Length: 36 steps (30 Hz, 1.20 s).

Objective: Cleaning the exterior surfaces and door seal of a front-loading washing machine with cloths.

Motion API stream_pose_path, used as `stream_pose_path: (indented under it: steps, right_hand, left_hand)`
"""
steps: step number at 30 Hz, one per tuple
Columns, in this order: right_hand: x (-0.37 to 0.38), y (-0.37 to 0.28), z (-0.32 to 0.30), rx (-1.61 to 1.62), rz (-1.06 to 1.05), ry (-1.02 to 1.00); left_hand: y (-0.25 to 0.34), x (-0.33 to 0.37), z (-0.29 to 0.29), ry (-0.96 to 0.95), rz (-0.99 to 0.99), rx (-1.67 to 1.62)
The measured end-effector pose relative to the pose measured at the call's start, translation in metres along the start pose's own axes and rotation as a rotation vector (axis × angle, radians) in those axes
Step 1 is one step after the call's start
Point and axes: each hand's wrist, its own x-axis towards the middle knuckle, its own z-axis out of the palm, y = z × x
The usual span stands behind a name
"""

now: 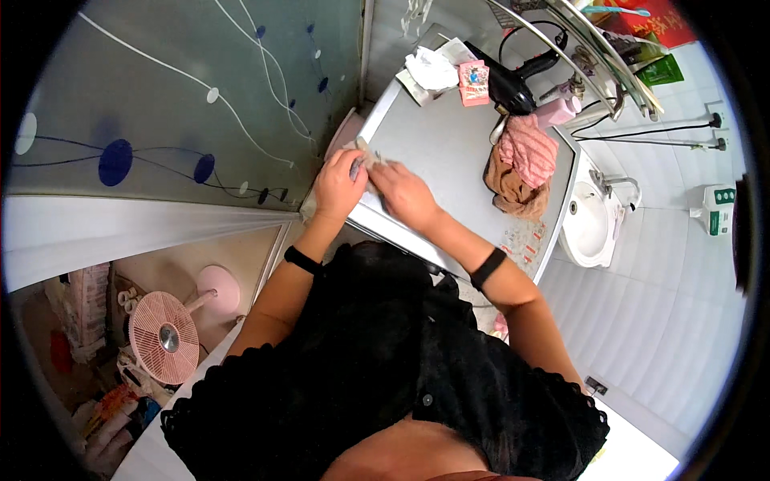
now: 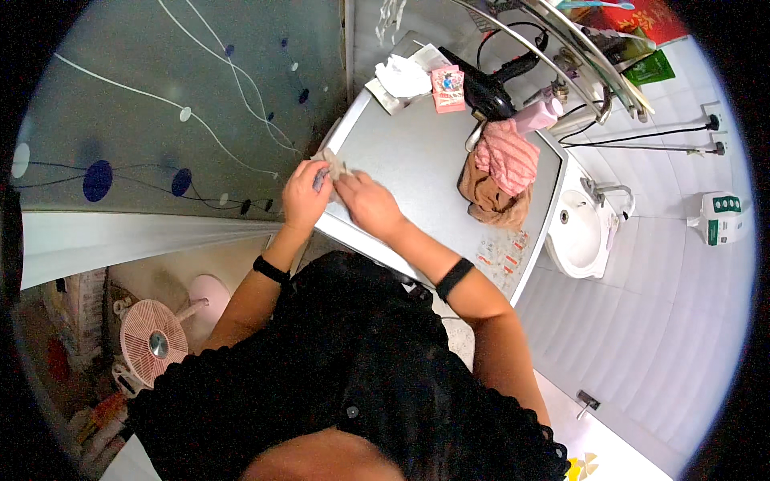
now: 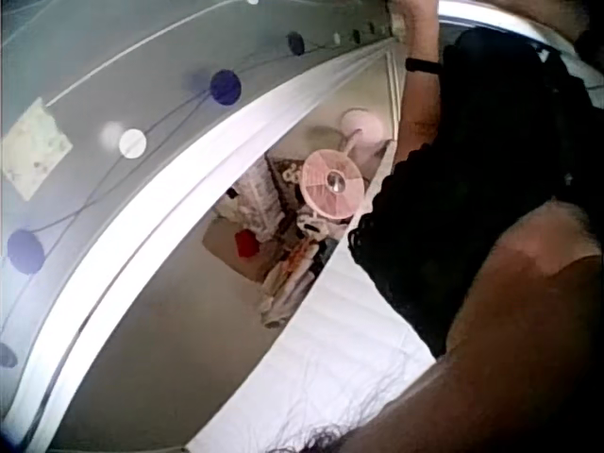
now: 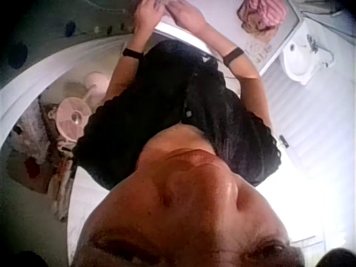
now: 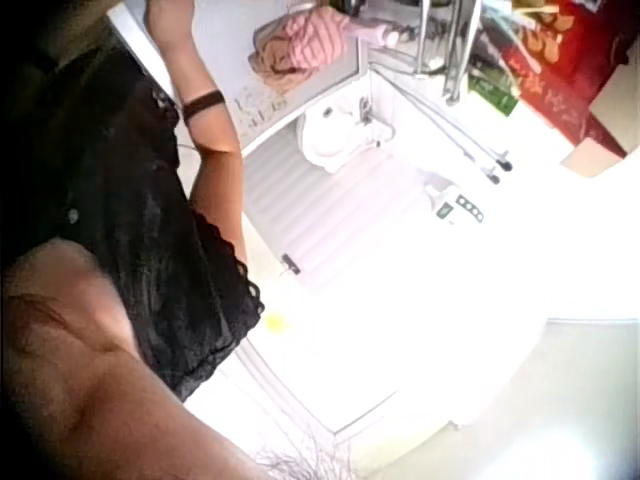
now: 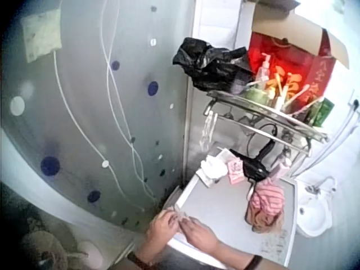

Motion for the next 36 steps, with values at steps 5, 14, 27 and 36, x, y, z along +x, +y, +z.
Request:
stream_pose_path:
  steps: [5, 14, 27, 36]
  right_hand:
    - [0.076, 0.067, 0.011, -0.233, 0.083, 0.019]
    - [0.089, 0.131, 0.003, -0.412, 0.349, 0.004]
    - [-0.027, -0.029, 0.005, 0.197, -0.043, -0.165]
    - [0.052, 0.055, 0.027, -0.17, 0.389, 0.089]
  left_hand:
    - [-0.003, -0.002, 0.0, -0.001, 0.03, 0.003]
    - [-0.002, -0.006, -0.002, -0.001, 0.034, -0.028]
    - [-0.013, -0.009, -0.007, 0.242, 0.006, -0.279]
    - [-0.015, -0.004, -0.006, 0.329, -0.092, -0.258]
